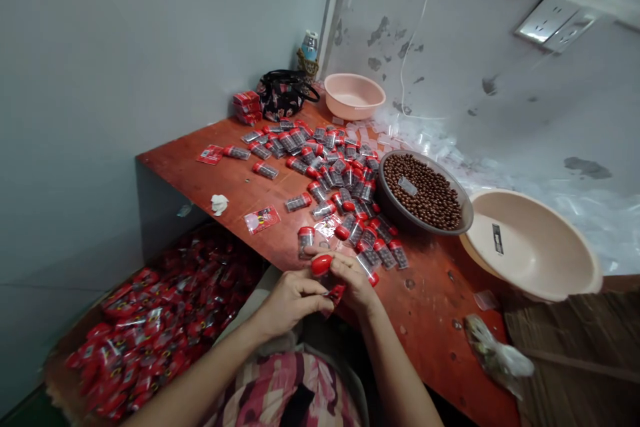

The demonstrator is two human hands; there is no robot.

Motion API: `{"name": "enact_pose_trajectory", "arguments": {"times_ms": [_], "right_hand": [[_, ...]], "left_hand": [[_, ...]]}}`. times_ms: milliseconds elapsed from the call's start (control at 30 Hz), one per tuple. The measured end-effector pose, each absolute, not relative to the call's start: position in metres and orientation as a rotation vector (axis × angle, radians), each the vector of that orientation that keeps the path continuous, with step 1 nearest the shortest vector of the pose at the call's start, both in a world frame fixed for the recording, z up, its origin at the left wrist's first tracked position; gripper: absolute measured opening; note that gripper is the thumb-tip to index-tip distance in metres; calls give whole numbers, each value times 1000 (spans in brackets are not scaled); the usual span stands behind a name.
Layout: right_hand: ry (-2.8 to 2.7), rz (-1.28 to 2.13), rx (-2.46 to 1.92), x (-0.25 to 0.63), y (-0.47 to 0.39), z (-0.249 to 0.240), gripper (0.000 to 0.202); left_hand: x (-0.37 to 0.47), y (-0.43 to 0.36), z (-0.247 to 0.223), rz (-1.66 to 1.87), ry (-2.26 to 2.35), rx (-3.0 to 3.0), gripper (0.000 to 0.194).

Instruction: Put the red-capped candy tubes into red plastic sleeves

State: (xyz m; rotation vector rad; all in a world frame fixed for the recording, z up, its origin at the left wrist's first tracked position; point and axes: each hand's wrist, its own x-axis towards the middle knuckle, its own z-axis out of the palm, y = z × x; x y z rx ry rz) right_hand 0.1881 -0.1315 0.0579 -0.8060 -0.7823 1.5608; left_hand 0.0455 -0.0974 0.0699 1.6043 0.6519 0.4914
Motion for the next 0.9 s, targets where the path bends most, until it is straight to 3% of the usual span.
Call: {"name": "enact_pose_trajectory", "arguments": {"times_ms": [233, 400, 500, 900], "right_hand": [[-305, 1112, -908, 188, -123, 34, 27], [-457, 1141, -1067, 170, -143, 31, 22], [-599, 1161, -1158, 154, -156, 35, 21], [-949, 635, -1449, 143, -157, 20, 29]], "left_hand": [[48, -91, 60, 729, 830, 858, 10], [52, -77, 50, 976, 837, 345, 7], [59, -75, 48, 1026, 819, 232, 3], [72, -86, 54, 990, 787, 256, 8]]}}
